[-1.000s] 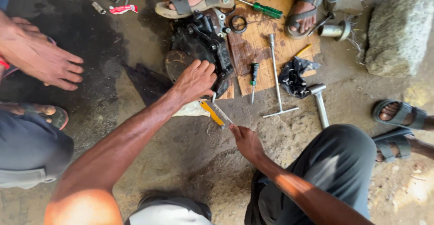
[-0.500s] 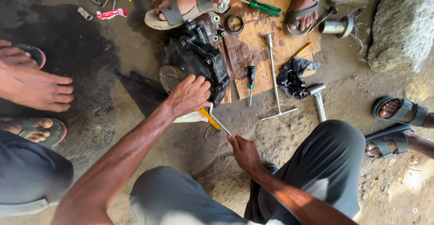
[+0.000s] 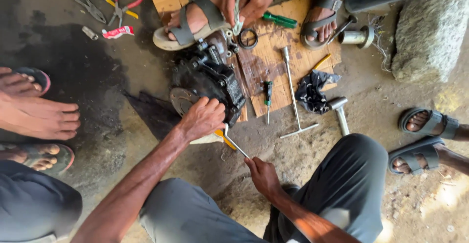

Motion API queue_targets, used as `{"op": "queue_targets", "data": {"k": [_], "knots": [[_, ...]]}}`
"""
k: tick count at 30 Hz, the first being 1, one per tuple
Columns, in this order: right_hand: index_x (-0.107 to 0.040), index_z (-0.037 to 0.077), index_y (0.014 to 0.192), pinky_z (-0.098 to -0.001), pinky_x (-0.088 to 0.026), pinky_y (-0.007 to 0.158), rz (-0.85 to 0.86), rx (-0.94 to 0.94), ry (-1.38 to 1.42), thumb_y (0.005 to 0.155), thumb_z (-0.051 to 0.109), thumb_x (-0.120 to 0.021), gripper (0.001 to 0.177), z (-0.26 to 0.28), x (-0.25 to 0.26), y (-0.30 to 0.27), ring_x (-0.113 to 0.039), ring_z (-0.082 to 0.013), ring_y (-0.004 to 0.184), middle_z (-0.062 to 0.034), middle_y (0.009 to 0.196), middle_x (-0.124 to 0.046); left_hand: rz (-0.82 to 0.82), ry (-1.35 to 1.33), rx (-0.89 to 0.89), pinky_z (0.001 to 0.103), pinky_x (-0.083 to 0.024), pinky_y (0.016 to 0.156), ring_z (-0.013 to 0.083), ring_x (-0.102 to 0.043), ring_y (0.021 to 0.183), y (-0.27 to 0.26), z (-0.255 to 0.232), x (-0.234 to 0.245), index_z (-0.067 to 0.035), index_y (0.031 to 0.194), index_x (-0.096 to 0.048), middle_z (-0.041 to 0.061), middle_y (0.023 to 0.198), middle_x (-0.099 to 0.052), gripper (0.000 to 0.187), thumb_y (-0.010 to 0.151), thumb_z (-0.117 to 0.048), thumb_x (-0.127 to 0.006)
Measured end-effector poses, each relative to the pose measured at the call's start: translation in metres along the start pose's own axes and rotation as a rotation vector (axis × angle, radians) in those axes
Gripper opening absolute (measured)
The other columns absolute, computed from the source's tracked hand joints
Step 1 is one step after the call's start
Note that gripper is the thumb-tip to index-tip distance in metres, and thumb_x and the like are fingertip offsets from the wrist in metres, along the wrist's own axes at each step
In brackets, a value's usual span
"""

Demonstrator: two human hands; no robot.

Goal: A group of workers collaborates to disassemble and repair a mechanical steering box component on a service bay floor.

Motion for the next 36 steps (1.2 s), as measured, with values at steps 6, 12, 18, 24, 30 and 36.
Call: {"op": "queue_targets", "data": {"k": [6,12,18,24,30,36], "knots": [[-0.063,0.002,0.080,-0.0482,-0.040,0.050,-0.024,0.061,0.019,0.102,0.040,-0.058,0.044,-0.013,-0.011,0.005,-0.047,-0.0379,0.050,-0.0232,0.058,-0.051,-0.055,0.025,-0.013,0.037,-0.041,0.071,0.0205,-0.052,0.087,0.000,-0.001,-0.004,-0.017,0.072,-0.067,0.000,0.082,-0.052,0.035,0.075,-0.051,-0.075],[-0.064,0.004,0.085,-0.0491,-0.041,0.051,-0.069,0.034,-0.039,0.102,0.043,-0.055,0.043,-0.031,-0.028,0.006,-0.046,-0.0413,0.056,-0.0240,0.063,-0.052,0.031,0.207,-0.094,0.039,-0.041,0.070,0.0218,-0.053,0.090,-0.011,-0.010,-0.016,-0.023,0.070,-0.066,-0.002,0.082,-0.054,0.021,0.081,-0.039,-0.075],[-0.063,0.004,0.094,-0.0475,-0.047,0.057,-0.064,0.230,0.006,0.102,0.040,-0.055,0.038,-0.017,0.000,0.003,-0.059,-0.0401,0.064,-0.0232,0.070,-0.061,-0.070,-0.001,0.011,0.043,-0.041,0.079,0.0246,-0.054,0.093,-0.002,-0.008,0.009,-0.011,0.076,-0.071,0.004,0.085,-0.057,0.041,0.076,-0.052,-0.072],[-0.065,0.007,0.095,-0.0468,-0.054,0.061,0.144,0.145,-0.095,0.102,0.036,-0.054,0.032,0.016,0.009,-0.008,-0.069,-0.0384,0.065,-0.0200,0.072,-0.066,-0.308,-0.003,0.148,0.049,-0.040,0.098,0.0245,-0.055,0.098,-0.028,0.002,0.073,-0.012,0.085,-0.067,0.007,0.090,-0.060,0.033,0.094,-0.044,-0.070],[-0.066,0.006,0.094,-0.0507,-0.056,0.060,0.128,0.416,-0.285,0.101,0.023,-0.055,0.021,0.028,-0.032,0.032,-0.071,-0.0413,0.071,-0.0201,0.081,-0.072,-0.878,-0.314,0.894,0.047,-0.047,0.103,0.0356,-0.060,0.121,-0.159,0.065,0.002,-0.004,0.131,-0.058,0.018,0.127,-0.063,0.028,0.104,-0.013,-0.059],[-0.067,0.009,0.093,-0.0447,-0.056,0.054,0.178,0.236,-0.278,0.104,0.026,-0.053,0.025,0.064,-0.037,0.042,-0.072,-0.0352,0.062,-0.0166,0.072,-0.073,-0.533,-0.995,1.237,0.036,-0.058,0.064,0.0194,-0.073,0.068,-0.199,0.045,-0.215,-0.006,0.097,-0.073,0.008,0.078,-0.075,0.011,0.090,-0.005,-0.064]]}}
Point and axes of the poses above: each hand's wrist, its own y-axis towards the middle knuckle, its own x-axis out of the back of the hand, z = x × y, the point moved 10 cm from there along y, towards the middle knuckle
